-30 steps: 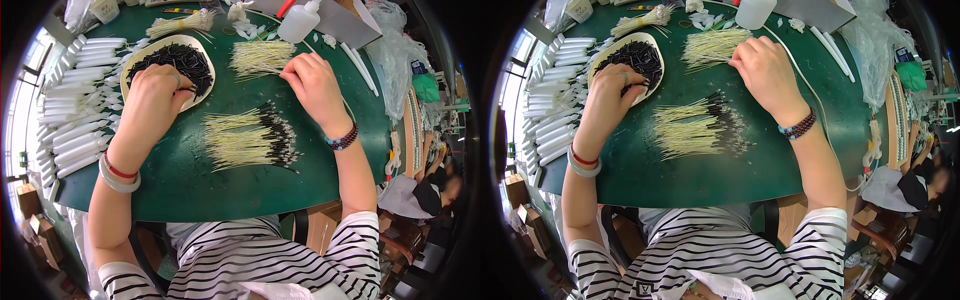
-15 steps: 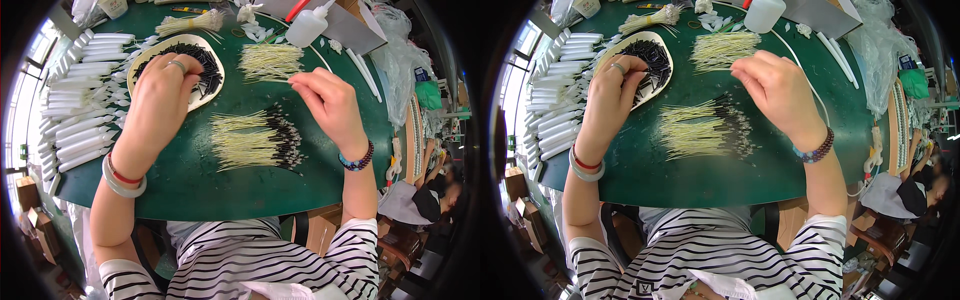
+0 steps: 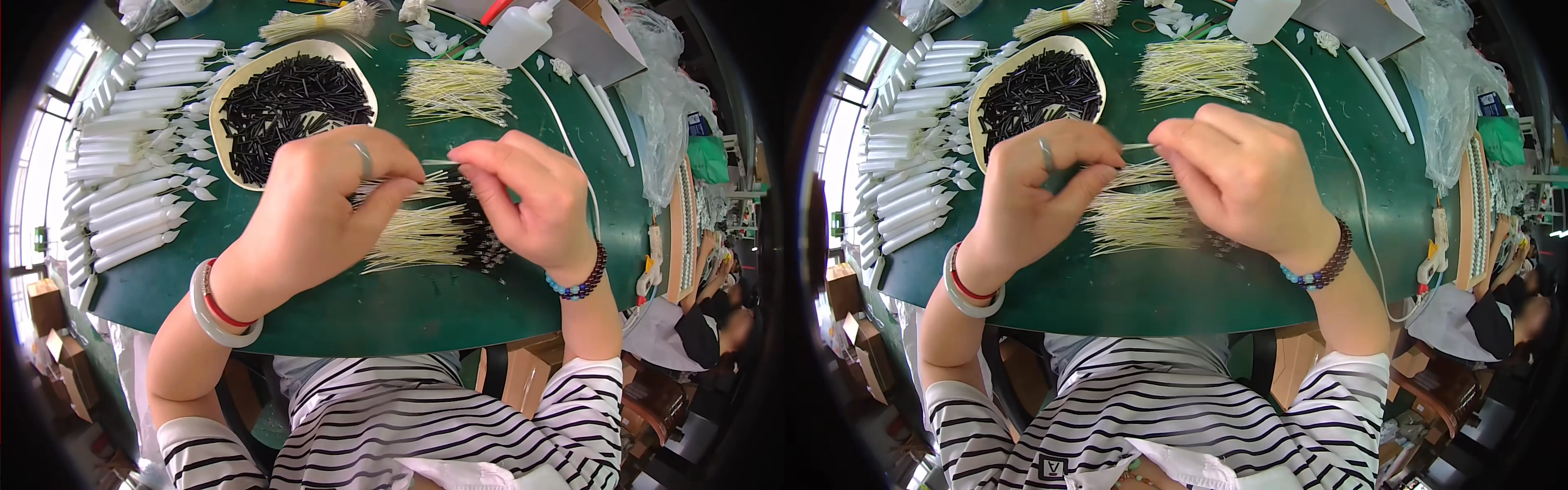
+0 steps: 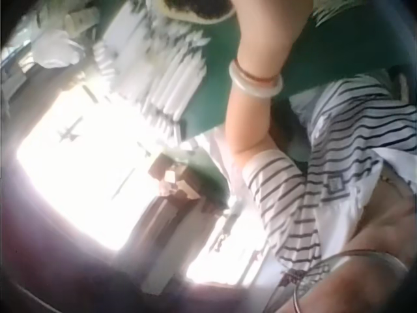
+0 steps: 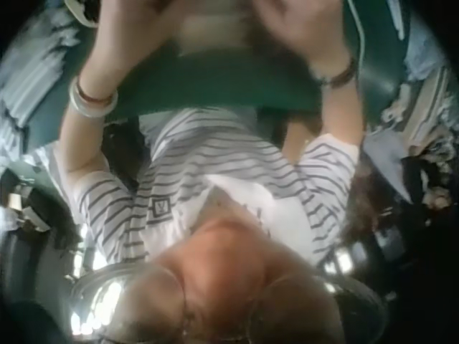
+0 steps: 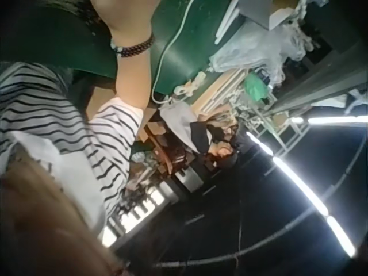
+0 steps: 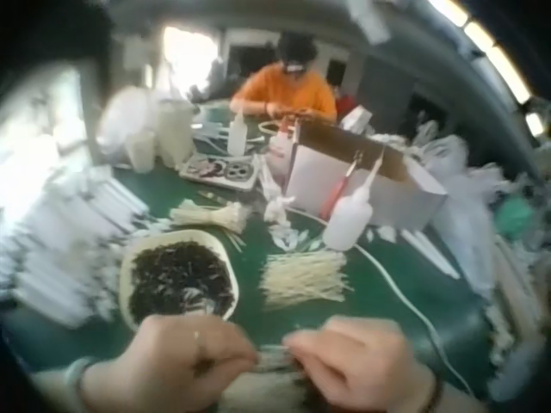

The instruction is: The person assembles components by attaching black tips to thin yellow wires by hand.

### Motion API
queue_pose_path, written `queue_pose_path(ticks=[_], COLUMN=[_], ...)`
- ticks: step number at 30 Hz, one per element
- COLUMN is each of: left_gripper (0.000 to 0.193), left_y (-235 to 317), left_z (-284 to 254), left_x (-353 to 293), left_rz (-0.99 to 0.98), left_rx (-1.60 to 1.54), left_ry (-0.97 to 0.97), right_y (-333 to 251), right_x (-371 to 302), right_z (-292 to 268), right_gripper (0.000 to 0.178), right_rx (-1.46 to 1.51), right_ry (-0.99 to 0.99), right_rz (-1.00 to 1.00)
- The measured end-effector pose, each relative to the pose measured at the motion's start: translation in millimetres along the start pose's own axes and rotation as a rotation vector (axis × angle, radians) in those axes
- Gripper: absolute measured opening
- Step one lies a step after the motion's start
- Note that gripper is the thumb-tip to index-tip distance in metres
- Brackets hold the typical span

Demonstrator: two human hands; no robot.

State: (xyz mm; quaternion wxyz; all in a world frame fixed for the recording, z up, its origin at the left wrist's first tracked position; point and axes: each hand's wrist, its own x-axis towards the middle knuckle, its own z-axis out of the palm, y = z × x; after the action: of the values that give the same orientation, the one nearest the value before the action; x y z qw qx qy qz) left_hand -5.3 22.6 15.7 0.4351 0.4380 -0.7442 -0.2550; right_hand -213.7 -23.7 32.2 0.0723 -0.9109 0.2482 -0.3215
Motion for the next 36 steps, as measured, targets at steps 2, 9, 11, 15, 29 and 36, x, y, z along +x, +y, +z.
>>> queue_pose_path(ticks=[2, 9, 11, 15, 29, 36], left_gripper=[0.009, 0.009, 0.009, 0.009, 0.009, 0.009], left_y=[7.7, 6.0, 6.6, 6.7, 6.1, 7.0], left_z=[-3.9, -3.7, -3.6, -2.7, -2.5, -2.0], left_x=[1.8, 1.5, 1.5, 1.7, 1.5, 2.0], left_rz=[-0.114, -0.201, -0.207, -0.187, -0.139, -0.104], left_rx=[0.008, -0.084, -0.089, -0.088, -0.069, -0.047], left_ry=[-0.038, -0.062, -0.060, -0.045, -0.020, 0.002], right_y=[0.0, -2.1, -1.8, -2.1, -3.4, -5.2], right_x=[1.3, 1.5, 1.2, 1.2, 1.5, 1.7], right_z=[-3.4, -2.9, -2.1, -2.2, -3.7, -4.4], right_gripper=[0.010, 0.010, 0.010, 0.010, 0.011, 0.012], right_rx=[0.063, 0.079, 0.083, 0.077, 0.046, 0.044], right_ry=[0.032, 0.019, 0.032, 0.028, 0.029, 0.012], right_rz=[0.075, 0.055, 0.043, 0.039, 0.021, 0.012])
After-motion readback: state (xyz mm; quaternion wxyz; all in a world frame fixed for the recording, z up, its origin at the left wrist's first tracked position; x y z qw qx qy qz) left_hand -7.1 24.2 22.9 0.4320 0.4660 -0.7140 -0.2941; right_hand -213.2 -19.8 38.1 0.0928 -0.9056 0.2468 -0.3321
